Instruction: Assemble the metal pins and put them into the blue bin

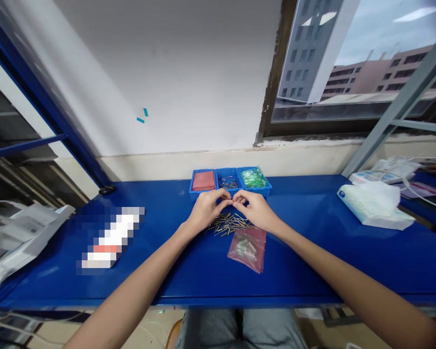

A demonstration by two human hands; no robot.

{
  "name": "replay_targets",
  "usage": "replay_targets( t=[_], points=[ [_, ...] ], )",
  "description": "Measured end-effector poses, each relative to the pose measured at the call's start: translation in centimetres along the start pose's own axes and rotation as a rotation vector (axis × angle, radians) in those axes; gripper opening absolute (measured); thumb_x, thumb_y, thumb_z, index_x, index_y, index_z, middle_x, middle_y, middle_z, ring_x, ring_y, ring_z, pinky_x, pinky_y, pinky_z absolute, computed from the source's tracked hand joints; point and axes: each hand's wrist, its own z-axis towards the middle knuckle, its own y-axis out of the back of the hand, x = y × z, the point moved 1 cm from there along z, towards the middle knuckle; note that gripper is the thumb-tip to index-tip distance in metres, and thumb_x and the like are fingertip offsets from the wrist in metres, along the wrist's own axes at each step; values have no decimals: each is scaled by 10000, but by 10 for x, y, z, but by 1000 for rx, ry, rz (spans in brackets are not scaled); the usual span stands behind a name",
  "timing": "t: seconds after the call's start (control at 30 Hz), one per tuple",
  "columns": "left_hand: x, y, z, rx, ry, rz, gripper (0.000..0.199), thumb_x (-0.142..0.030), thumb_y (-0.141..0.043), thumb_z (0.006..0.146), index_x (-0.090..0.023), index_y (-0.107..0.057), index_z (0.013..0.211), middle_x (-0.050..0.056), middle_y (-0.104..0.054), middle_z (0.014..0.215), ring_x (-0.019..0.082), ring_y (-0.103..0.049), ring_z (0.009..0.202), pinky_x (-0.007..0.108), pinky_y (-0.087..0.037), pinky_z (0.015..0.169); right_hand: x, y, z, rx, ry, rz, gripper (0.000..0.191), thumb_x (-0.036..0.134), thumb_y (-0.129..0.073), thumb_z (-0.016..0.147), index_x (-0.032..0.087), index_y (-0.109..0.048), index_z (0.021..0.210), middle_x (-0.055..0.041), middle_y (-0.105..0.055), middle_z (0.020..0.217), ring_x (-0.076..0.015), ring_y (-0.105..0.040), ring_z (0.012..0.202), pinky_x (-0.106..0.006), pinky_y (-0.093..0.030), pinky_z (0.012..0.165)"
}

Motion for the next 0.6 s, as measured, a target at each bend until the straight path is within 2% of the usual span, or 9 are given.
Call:
replay_targets(
  t=[0.2,0.37,0.53,0.6],
  points=[
    [2,1,0,-2,3,26,93,-267,-664,923,-180,-684,897,0,-730,845,124,-646,728,241,-492,704,0,0,0,-43,31,-71,86,136,-555,885,179,-611,836,-23,-647,825,-147,-596,752,-274,-442,700],
    [6,-2,-1,62,38,46,182,-270,-663,921,-189,-687,1083,17,-754,874,153,-684,741,261,-515,702,2,0,0,-78,28,-33,73,165,-556,896,187,-605,846,-23,-647,825,-154,-603,755,-278,-448,701],
    [7,-3,-1,63,20,109,267,-240,-587,959,-213,-675,1210,62,-744,1121,207,-706,956,338,-544,845,-4,-1,0,-109,16,-14,60,181,-543,903,188,-593,935,-28,-645,832,-168,-617,780,-290,-460,714],
    [6,-2,-1,42,6,99,254,-223,-565,969,-220,-679,1196,50,-741,1129,195,-702,977,334,-540,862,-6,-2,0,-94,14,-28,71,172,-542,902,188,-596,945,-26,-645,825,-166,-615,768,-292,-464,717]
  ],
)
